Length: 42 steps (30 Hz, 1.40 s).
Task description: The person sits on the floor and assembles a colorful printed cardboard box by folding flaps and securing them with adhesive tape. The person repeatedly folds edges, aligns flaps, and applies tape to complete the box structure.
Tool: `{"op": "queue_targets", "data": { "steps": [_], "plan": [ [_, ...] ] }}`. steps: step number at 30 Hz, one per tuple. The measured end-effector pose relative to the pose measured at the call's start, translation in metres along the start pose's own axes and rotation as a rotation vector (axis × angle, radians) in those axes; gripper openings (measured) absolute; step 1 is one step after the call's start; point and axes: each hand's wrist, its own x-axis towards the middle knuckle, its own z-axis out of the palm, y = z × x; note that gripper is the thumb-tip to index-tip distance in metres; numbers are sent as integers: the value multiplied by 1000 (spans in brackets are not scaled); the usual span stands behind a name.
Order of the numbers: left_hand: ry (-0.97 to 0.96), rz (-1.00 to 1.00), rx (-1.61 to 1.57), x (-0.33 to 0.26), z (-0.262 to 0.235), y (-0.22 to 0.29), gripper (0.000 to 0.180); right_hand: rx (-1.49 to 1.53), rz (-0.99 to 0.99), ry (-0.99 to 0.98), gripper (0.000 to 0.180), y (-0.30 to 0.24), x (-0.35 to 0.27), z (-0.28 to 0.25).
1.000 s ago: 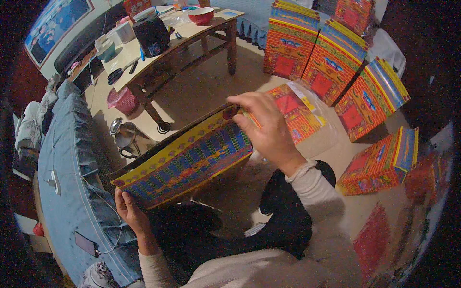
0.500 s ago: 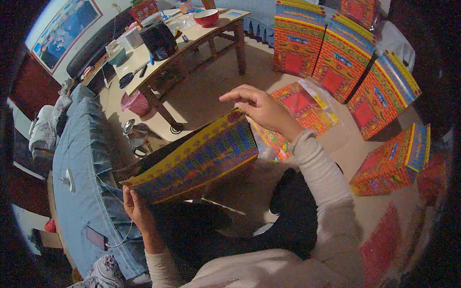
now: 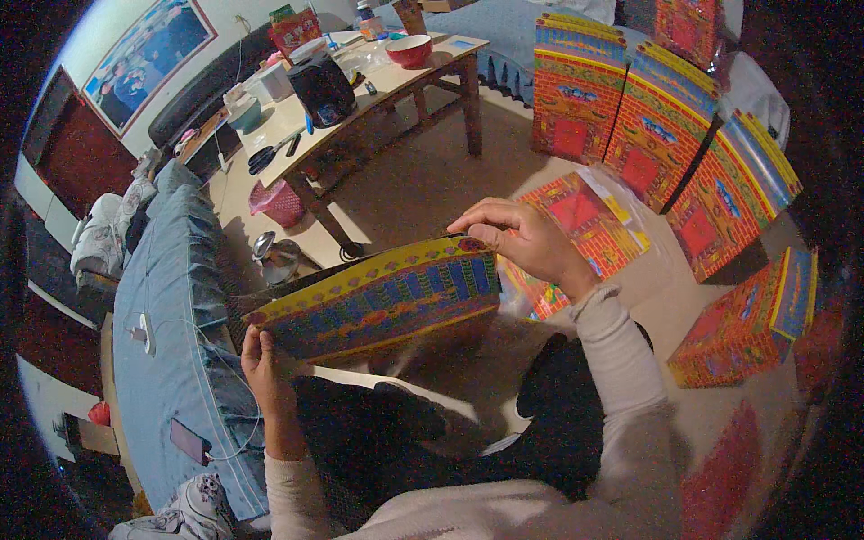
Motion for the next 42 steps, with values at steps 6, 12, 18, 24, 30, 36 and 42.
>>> {"op": "queue_targets", "data": {
  "steps": [6, 12, 18, 24, 30, 36, 42],
  "plan": [
    [-78, 39, -13, 27, -20, -15, 23, -123, -103, -125, 21, -13, 26, -2],
    [-121, 70, 71, 82, -15, -21, 26, -306, -58, 27, 19, -49, 20, 13],
    [-272, 143, -39, 143, -3, -33, 31, -211, -24, 267, 16, -57, -22, 56],
    [-138, 235, 22, 134, -2, -50, 43, -234, -42, 358, 12, -45, -34, 81],
    [-163, 883, 683, 60, 53, 24, 56, -229, -34, 322, 12, -43, -20, 84],
    [-548, 950, 741, 15, 99, 60, 71, -210, -47, 341, 15, -37, -8, 93],
    [-707, 991, 877, 15, 115, 68, 61, -17, -30, 486, 14, -25, -8, 101]
  ]
}}
